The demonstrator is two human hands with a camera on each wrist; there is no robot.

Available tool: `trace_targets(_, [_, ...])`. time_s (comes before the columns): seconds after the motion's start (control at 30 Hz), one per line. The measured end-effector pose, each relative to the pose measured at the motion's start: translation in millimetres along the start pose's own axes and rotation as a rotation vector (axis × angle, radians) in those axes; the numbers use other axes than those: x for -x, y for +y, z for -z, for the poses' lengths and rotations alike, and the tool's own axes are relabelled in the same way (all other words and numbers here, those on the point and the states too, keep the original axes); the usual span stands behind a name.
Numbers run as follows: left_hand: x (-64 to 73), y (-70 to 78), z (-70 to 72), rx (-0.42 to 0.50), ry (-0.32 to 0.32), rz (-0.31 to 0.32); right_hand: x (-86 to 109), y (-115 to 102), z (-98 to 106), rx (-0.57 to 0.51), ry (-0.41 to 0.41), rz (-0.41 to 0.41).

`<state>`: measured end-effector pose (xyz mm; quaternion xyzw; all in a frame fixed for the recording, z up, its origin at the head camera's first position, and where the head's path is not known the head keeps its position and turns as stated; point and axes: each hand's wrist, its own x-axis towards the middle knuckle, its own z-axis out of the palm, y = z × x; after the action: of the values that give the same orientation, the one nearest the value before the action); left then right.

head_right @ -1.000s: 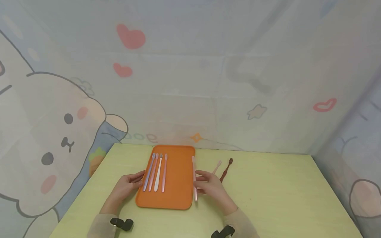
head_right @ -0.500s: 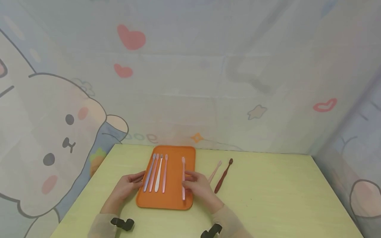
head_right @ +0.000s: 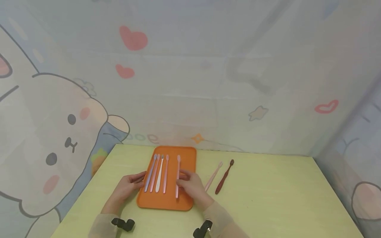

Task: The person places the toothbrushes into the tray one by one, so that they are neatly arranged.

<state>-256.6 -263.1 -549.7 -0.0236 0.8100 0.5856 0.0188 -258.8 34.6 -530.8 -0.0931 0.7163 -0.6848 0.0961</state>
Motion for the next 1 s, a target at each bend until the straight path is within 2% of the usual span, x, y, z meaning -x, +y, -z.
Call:
trace_targets(0.33, [-1.0,-5.1,-0.7,0.003,0.010,0.007,-13.6,4,-16,-0.008,0.028,-0.032])
trace_targets(0.6, [1.7,-0.8,0.1,-0.008,0.016,0.005,-24.9,3,-22,0.101,0.068,-0.034])
trace_targets(1.0, [1.1,0.7,0.2,0.009,-0.002,-0.003,-35.9,8,-33,0.173,0.104,-0.066])
